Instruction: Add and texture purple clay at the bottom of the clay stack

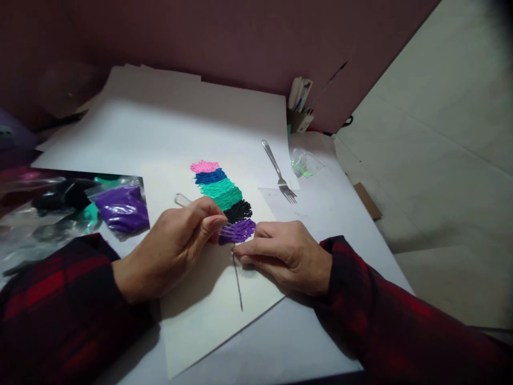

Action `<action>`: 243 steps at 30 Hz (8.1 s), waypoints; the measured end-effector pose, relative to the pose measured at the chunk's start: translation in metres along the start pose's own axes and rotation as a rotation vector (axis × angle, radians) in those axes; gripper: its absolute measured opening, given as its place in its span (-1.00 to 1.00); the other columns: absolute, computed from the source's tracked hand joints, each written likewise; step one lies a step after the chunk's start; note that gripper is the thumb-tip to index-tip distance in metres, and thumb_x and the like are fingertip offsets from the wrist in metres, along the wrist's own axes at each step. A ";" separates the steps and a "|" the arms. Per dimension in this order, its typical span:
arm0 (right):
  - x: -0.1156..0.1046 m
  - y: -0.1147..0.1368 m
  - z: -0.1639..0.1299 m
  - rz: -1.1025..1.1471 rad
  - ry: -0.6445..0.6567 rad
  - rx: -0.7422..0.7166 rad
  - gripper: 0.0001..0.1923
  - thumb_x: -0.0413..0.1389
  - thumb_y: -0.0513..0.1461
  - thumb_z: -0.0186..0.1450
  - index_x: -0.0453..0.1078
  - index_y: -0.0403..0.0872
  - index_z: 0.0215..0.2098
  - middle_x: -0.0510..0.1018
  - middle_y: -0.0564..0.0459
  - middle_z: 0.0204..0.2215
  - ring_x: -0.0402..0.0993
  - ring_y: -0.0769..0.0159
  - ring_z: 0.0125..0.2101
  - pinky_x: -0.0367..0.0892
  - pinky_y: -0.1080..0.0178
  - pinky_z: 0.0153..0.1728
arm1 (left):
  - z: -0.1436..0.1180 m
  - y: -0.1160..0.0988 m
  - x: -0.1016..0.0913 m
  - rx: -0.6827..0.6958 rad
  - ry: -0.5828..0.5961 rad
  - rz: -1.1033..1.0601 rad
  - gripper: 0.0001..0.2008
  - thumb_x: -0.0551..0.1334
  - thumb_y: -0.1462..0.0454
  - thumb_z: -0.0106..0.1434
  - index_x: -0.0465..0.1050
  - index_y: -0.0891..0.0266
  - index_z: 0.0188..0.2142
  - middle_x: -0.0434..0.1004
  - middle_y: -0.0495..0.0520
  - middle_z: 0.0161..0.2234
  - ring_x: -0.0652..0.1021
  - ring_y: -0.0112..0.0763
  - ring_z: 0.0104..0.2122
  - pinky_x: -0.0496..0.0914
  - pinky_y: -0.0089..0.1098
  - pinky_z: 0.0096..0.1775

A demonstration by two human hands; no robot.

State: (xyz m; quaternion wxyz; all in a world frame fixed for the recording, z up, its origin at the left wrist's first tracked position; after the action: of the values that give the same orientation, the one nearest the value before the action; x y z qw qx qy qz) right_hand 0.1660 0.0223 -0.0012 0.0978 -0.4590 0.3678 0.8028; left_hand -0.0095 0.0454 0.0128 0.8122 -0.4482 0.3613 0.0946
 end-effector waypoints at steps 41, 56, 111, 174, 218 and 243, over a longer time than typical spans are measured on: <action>-0.001 0.001 -0.001 -0.018 -0.023 -0.010 -0.84 0.10 -0.24 0.31 0.53 -0.05 -0.23 0.37 0.12 -0.50 0.24 0.49 -0.54 0.12 0.40 -0.50 | 0.007 -0.001 -0.001 0.057 0.203 0.200 -0.84 -0.07 0.32 0.36 0.19 0.19 -0.35 0.31 -0.06 -0.60 0.34 -0.46 -0.65 0.20 -0.41 -0.57; -0.001 0.003 0.001 0.000 -0.016 -0.002 -0.82 0.11 -0.22 0.31 0.53 -0.06 -0.19 0.38 0.11 -0.50 0.25 0.48 -0.53 0.14 0.40 -0.51 | 0.004 -0.001 -0.009 -0.008 0.231 0.166 -0.80 -0.06 0.25 0.38 0.19 0.18 -0.38 0.22 -0.09 -0.65 0.28 -0.45 -0.70 0.16 -0.40 -0.59; 0.000 0.001 0.001 0.006 0.004 0.026 -0.85 0.13 -0.23 0.29 0.55 -0.08 -0.24 0.37 0.12 -0.50 0.25 0.49 -0.52 0.12 0.39 -0.49 | 0.011 -0.003 -0.002 0.037 0.209 0.122 -0.77 -0.09 0.29 0.37 0.15 0.21 -0.42 0.25 -0.08 -0.60 0.29 -0.51 -0.65 0.18 -0.43 -0.55; -0.001 0.001 0.001 -0.005 0.007 0.043 -0.83 0.13 -0.20 0.30 0.55 -0.04 -0.21 0.38 0.11 -0.50 0.25 0.48 -0.52 0.13 0.40 -0.49 | 0.008 -0.005 -0.002 -0.034 0.204 0.198 -0.73 -0.10 0.27 0.37 0.22 0.24 -0.42 0.23 -0.08 -0.61 0.29 -0.50 -0.64 0.17 -0.43 -0.54; -0.001 0.001 0.002 0.004 0.010 0.038 -0.81 0.13 -0.22 0.30 0.56 -0.07 -0.18 0.37 0.10 -0.51 0.26 0.48 -0.53 0.13 0.39 -0.50 | 0.002 0.002 -0.011 -0.061 0.176 0.057 -0.73 -0.06 0.25 0.39 0.29 0.24 -0.38 0.33 -0.08 -0.54 0.39 -0.54 -0.59 0.27 -0.51 -0.50; -0.001 0.001 0.000 0.011 -0.022 0.018 -0.81 0.14 -0.23 0.29 0.56 -0.09 -0.19 0.35 0.10 -0.52 0.23 0.48 -0.54 0.13 0.39 -0.51 | 0.002 -0.003 -0.008 -0.002 0.208 0.205 -0.76 -0.08 0.29 0.39 0.26 0.27 -0.37 0.29 -0.08 -0.58 0.34 -0.53 -0.65 0.20 -0.47 -0.56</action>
State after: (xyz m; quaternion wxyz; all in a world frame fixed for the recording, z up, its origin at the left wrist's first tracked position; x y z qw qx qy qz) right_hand 0.1657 0.0221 0.0000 0.1014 -0.4474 0.3764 0.8049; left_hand -0.0124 0.0468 0.0207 0.7560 -0.4172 0.4873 0.1303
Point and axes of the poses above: each hand's wrist, its own z-axis towards the middle knuckle, its own x-axis out of the palm, y = z × x, the point moved 4 cm from there along z, towards the middle knuckle
